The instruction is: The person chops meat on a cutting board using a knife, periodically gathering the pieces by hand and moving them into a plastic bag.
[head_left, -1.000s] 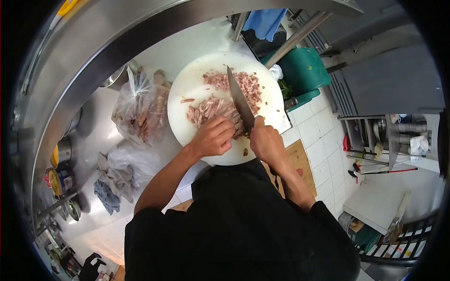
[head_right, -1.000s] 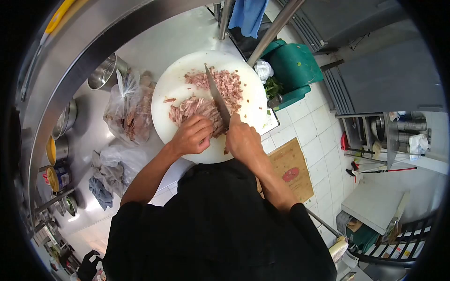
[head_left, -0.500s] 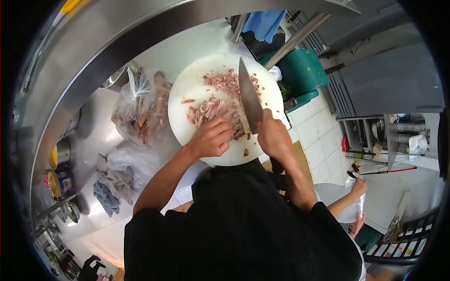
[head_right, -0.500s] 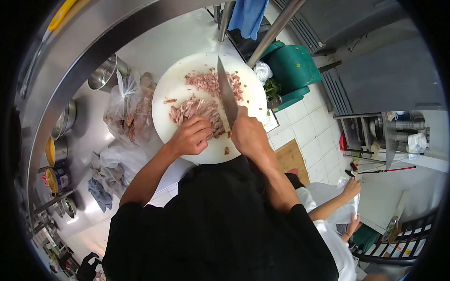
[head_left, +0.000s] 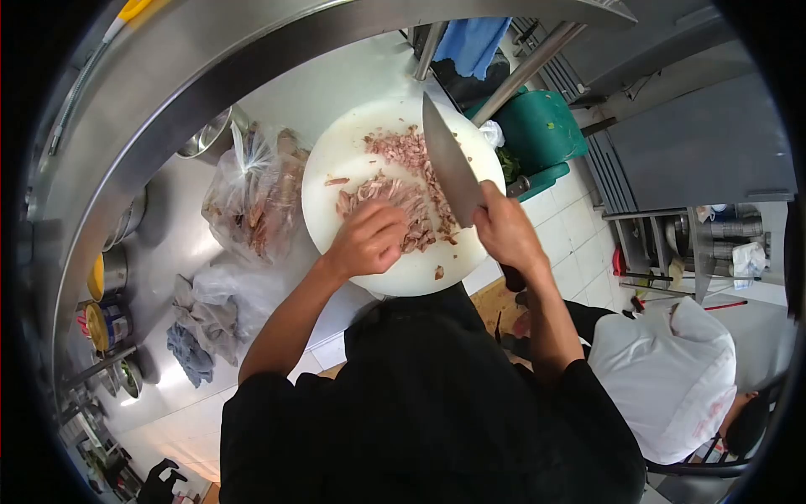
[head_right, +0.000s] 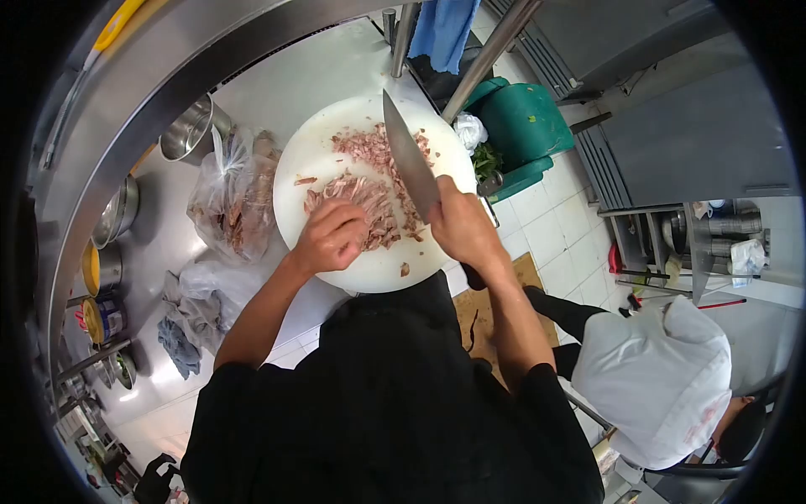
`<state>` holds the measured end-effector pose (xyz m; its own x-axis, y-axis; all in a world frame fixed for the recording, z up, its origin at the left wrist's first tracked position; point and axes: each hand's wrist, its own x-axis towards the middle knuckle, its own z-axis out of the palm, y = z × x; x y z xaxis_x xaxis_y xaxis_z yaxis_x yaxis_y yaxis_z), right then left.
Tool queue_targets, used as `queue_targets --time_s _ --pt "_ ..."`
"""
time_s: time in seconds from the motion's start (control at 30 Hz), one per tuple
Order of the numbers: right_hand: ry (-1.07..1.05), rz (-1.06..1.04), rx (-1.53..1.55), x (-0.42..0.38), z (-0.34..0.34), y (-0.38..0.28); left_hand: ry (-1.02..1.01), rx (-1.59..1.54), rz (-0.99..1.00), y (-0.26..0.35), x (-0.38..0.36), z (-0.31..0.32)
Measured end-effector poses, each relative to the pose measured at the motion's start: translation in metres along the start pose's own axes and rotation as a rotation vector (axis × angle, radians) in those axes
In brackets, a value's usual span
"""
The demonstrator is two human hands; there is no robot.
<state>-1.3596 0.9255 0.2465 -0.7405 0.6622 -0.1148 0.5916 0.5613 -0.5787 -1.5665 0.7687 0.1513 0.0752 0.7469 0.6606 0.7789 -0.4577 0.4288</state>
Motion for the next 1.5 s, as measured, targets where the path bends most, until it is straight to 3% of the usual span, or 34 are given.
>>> queue_targets --time_s 0.13,0.23,0.37,0.47,0.67,0.77,0.93,1.03,1.2,1.3,1.5 --pt "0.105 -0.118 -0.062 -0.005 -0.041 -0.043 -0.064 0.106 -0.176 -0.005 -0.001 -0.001" --pt "0.130 -0.097 -0.184 -0.006 -0.038 -0.061 -0.062 0.141 -0.192 -0.007 -0.004 0.006" --pt "-0.119 -0.030 -0.346 0.022 0.047 -0.025 -0.029 0.152 -0.179 -0.006 -0.004 0.008" --pt "-0.122 -0.105 -0.240 0.041 0.027 -0.006 -0.033 0.129 -0.191 0.000 -0.006 0.004" --pt "0.077 -0.186 -0.167 0.030 -0.029 -0.058 0.000 0.170 -0.201 -0.004 -0.003 0.009" --pt "-0.181 -0.178 -0.358 0.050 0.047 -0.017 0.003 0.179 -0.200 -0.003 -0.005 0.011" --pt "-0.180 -0.213 -0.230 0.059 -0.004 -0.029 0.033 0.229 -0.222 0.000 -0.005 0.012" --pt "0.000 -0.228 -0.158 0.043 -0.037 -0.067 0.038 0.324 -0.202 0.005 -0.005 0.011" --pt "-0.201 -0.226 -0.316 0.056 0.042 -0.023 0.034 0.271 -0.217 0.008 -0.007 0.008" --pt "-0.193 -0.289 -0.269 0.061 0.025 -0.015 0.068 0.223 -0.232 0.007 -0.008 0.014" --pt "-0.013 -0.309 -0.242 0.057 -0.028 -0.069 0.084 0.247 -0.250 0.008 -0.007 0.013"
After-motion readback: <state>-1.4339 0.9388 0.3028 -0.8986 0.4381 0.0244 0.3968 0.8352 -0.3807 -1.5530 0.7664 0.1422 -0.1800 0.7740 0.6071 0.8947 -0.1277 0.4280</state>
